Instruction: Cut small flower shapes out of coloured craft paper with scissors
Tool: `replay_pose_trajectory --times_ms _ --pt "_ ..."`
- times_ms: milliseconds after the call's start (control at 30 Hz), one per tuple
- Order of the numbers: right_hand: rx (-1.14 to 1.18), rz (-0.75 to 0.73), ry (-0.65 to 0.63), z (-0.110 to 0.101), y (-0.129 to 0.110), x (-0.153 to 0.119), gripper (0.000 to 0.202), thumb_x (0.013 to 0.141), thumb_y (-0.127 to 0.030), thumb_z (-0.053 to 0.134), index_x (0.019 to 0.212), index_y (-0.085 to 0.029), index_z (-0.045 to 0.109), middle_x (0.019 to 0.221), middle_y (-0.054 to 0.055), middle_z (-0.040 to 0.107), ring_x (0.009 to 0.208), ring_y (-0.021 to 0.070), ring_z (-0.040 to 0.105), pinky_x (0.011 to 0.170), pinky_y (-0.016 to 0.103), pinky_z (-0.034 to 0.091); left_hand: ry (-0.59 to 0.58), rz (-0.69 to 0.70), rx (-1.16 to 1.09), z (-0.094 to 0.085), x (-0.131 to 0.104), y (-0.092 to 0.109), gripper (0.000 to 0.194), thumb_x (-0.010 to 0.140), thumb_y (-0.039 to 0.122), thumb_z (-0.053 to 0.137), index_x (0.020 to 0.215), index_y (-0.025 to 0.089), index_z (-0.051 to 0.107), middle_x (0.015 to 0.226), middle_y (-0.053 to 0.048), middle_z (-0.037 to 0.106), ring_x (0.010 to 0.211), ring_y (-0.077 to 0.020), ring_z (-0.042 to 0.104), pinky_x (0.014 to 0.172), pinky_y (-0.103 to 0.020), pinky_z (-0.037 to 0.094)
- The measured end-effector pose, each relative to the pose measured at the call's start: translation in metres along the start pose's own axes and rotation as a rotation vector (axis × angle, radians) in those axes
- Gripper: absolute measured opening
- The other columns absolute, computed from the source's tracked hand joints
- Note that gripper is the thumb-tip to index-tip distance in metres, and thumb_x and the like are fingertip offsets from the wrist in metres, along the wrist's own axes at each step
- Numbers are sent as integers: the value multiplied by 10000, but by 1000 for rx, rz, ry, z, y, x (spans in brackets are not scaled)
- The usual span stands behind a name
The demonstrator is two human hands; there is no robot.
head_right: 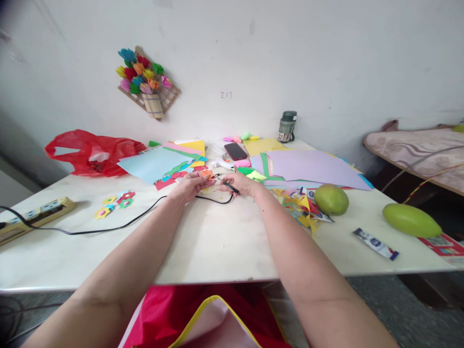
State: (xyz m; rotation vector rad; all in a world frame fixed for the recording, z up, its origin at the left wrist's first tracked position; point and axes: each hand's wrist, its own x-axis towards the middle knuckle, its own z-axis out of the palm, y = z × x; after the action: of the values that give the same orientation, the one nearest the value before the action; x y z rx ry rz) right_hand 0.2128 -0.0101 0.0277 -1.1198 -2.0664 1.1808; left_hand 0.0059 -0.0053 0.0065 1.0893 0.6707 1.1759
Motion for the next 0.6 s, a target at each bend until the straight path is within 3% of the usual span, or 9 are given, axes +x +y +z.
replay_pose_trajectory --times_ms 600 --pt "-18 -4 25 0 1 0 380 659 -419 734 873 -130 610 511 -80 464 419 52 373 443 222 332 8 11 6 -1 0 0 238 550 227 829 631 126 629 764 -51 707 853 -242 699 982 -419 468"
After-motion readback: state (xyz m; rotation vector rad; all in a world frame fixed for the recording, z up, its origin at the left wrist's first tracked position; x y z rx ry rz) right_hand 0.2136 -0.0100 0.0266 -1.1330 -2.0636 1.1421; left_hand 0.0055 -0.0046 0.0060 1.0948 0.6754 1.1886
